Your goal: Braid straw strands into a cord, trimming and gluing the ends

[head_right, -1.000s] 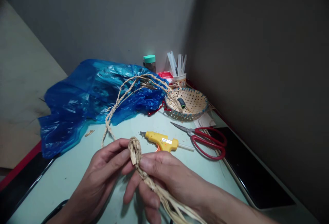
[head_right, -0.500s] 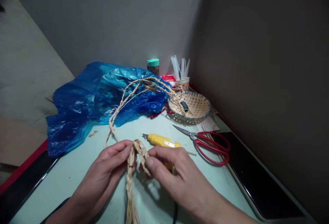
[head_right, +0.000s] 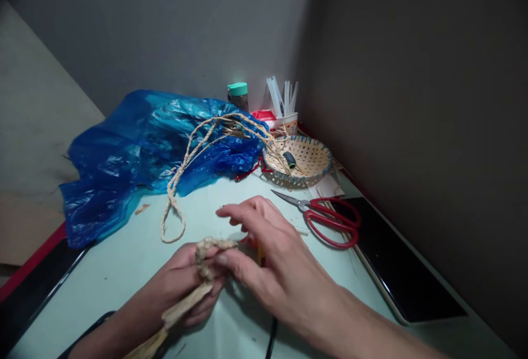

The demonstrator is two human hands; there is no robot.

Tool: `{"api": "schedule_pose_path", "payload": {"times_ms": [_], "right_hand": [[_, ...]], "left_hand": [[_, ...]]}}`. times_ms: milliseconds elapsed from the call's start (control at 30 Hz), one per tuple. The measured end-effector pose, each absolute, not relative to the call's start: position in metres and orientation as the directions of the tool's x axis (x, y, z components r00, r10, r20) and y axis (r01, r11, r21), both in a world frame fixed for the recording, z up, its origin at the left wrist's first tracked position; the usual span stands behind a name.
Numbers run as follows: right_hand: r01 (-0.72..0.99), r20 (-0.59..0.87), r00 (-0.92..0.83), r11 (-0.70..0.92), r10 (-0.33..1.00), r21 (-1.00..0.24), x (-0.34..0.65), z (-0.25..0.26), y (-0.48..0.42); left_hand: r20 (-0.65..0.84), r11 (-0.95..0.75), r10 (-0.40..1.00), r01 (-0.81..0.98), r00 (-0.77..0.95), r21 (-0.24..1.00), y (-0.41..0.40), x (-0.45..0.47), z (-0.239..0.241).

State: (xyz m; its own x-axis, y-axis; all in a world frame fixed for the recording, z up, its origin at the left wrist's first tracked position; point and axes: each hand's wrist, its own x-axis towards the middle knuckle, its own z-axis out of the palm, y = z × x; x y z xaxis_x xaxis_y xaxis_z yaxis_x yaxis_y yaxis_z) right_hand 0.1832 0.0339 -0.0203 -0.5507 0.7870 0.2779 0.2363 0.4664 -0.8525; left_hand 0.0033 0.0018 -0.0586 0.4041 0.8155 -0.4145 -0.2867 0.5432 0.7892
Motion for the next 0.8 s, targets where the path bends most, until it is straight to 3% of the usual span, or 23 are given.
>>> {"api": "schedule_pose_path", "payload": {"times_ms": [133,267,400,533,667,800], "right_hand": [[0.283,0.246,-0.573,0.470,0.782,-0.836,0.179,-0.025,0.037],[0.336,0.215,-0.525,0.432,0.824,-0.837,0.179,-0.027,0.037],[0.355,0.265,-0.490,0.468,0.830,-0.809,0.179,-0.028,0.036],[0.390,0.264,-0.521,0.501,0.812,-0.773,0.178,-0.028,0.030],[0.407,0.195,-0.646,0.549,0.738,-0.730,0.176,-0.021,0.019],[0.377,0.002,-0.826,0.556,0.563,-0.741,0.173,-0.011,0.015]], "left_hand": [[-0.452,0.549,0.788,-0.146,0.418,0.823,-0.004,0.002,-0.057],[-0.298,0.361,0.884,-0.121,0.360,0.925,-0.005,0.006,-0.047],[-0.203,0.218,0.975,-0.217,0.093,0.951,-0.003,0.007,-0.043],[-0.177,0.113,0.968,-0.322,-0.176,0.940,0.000,0.002,-0.040],[-0.186,0.088,0.971,-0.500,-0.149,0.861,0.004,-0.003,-0.032],[-0.261,0.188,0.964,-0.558,-0.053,0.808,0.005,-0.005,-0.031]]}}
